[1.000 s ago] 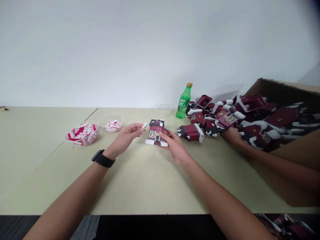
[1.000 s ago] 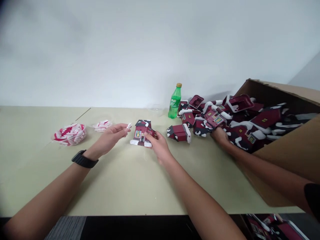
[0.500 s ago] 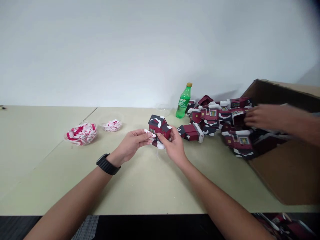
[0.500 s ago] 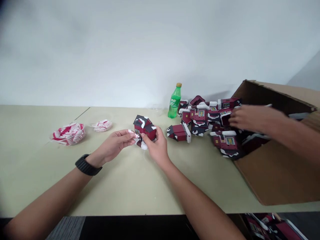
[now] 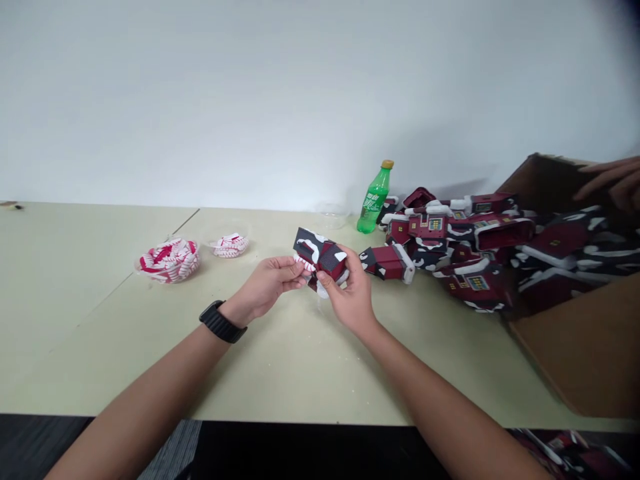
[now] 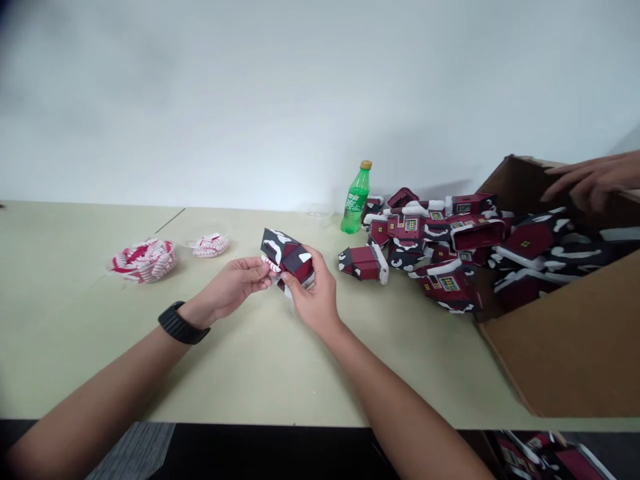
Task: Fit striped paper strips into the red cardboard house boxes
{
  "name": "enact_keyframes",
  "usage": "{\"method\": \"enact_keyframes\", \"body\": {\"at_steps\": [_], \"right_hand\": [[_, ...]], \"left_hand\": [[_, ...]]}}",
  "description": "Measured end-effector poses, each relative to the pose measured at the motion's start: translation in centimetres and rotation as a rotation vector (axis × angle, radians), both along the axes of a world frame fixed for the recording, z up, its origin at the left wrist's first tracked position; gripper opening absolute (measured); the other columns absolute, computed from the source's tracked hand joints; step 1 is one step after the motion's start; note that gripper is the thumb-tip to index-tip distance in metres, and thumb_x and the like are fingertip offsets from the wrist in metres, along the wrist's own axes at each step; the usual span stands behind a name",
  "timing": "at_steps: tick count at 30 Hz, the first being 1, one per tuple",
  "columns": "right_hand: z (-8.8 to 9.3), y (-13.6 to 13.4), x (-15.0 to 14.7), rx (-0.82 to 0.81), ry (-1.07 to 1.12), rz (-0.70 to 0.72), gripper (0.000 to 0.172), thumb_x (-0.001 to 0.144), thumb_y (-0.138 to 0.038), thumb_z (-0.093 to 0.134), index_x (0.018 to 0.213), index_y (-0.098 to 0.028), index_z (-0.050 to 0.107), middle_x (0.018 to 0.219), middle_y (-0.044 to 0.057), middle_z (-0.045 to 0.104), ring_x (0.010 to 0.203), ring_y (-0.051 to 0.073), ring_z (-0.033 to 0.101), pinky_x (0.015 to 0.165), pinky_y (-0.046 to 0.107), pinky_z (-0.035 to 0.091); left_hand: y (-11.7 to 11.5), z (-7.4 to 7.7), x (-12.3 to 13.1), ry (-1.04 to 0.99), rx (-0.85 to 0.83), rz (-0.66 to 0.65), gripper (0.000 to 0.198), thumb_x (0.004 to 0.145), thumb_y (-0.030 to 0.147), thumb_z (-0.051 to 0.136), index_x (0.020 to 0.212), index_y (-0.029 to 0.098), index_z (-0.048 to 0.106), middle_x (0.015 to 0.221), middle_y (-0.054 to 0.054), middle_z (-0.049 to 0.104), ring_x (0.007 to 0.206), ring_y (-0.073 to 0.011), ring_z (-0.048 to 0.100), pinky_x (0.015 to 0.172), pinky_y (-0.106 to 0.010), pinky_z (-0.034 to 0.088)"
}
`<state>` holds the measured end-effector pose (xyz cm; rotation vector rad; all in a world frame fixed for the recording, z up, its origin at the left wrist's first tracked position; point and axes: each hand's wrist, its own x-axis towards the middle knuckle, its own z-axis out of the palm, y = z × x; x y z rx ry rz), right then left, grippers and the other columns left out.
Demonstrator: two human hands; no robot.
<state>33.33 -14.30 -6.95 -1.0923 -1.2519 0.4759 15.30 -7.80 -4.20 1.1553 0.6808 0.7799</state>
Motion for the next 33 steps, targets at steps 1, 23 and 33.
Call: {"method": "enact_keyframes", "body": {"at_steps": [1,23,33], "right_hand": [[0.0,-0.1,0.0,0.004,-0.018,-0.003,0.048,0.088,-0.039,0.078,0.132,-0.026,0.063,0.129,0.008,0.073,0.12,0.027,0.067,0.108,0.036,0.049],[-1.1,0.7,1.0,0.113,-0.089,-0.017,0.05,0.09,-0.046,0.077,0.131,-0.023,0.06,0.124,0.009,0.072,0.112,0.027,0.068,0.097,0.04,0.054],[-0.8,0.6,1.2,0.047,-0.002,0.164,0.047,0.091,-0.054,0.076,0.125,-0.026,0.06,0.116,0.006,0.071,0.108,0.026,0.067,0.093,0.038,0.055]], "left_hand": [[0.0,0.0,0.0,0.003,-0.005,0.001,0.028,0.076,0.04,0.091,0.081,0.016,0.078,0.092,-0.008,0.075,0.083,-0.0163,0.065,0.09,-0.035,0.053],[0.4,-0.5,0.3,0.233,0.214,0.081,0.05,0.076,0.058,0.087,0.072,0.016,0.061,0.061,0.003,0.054,0.051,-0.0072,0.042,0.05,-0.024,0.03],[0.7,-1.2,0.8,-0.053,0.462,-0.035,0.056,0.087,0.047,0.082,0.134,0.021,0.064,0.137,-0.013,0.068,0.127,-0.0288,0.063,0.097,-0.037,0.053]]}}
